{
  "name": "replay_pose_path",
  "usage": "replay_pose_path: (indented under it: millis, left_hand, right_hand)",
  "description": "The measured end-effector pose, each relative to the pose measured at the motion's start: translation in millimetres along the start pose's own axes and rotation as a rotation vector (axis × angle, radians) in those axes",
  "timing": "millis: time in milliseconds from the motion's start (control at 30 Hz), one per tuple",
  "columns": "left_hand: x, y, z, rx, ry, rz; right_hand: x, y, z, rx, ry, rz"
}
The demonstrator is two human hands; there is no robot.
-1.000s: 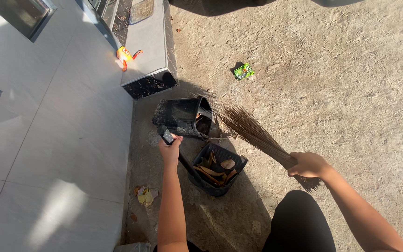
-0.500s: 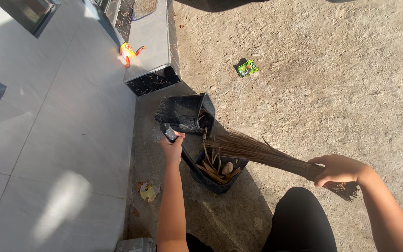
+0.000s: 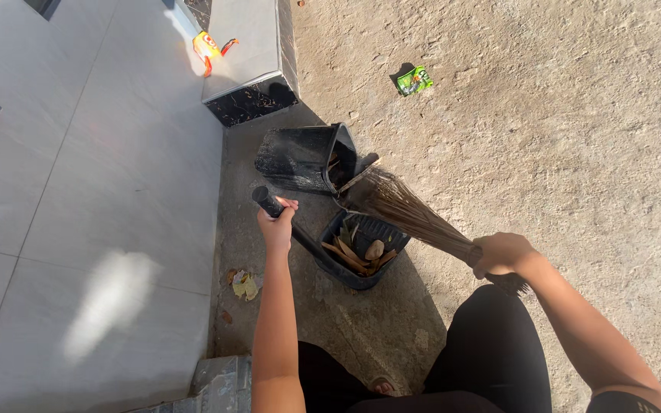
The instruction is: The person sweeps dried leaves and trash from the ground into a dustpan using a stick broom and then empties the debris into a black trash bin.
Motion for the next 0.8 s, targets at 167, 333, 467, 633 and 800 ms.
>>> replay_pose_path:
  millis: [167, 333, 467, 633, 800]
  left_hand:
    - [0.0, 1.9, -7.5, -0.006, 0.014, -0.002]
    - [-5.2, 5.9, -9.5, -0.026, 0.006, -0.026]
    - [-6.2, 6.3, -3.4, -0.029, 0.000, -0.053]
    - [-10.3, 3.6, -3.4, -0.028, -0.027, -0.056]
    - [-13.4, -5.5, -7.8, -0.001, -0.075, -0.051]
  right_hand:
    - [-64.8, -53.0, 34.4, 0.131, 0.026, -0.046]
    - [-59.8, -65.4, 52.4, 0.154, -0.066, -0.112]
    - [30.8, -25.4, 46.1, 0.148, -0.154, -0.113]
    - [114.0, 40.9, 24.2, 0.199, -0.209, -0.113]
    - [69.3, 58.8, -14.9, -0.144, -0.038, 0.078]
Point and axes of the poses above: each hand's wrist, its own x-axis towards the middle knuckle, its own z-axis out of the back of the hand, y = z × x, the point moved 3 cm from there along x, towards the middle knuckle, and after that the axes turned 8 degrees about -y, right-handed, at the moved point
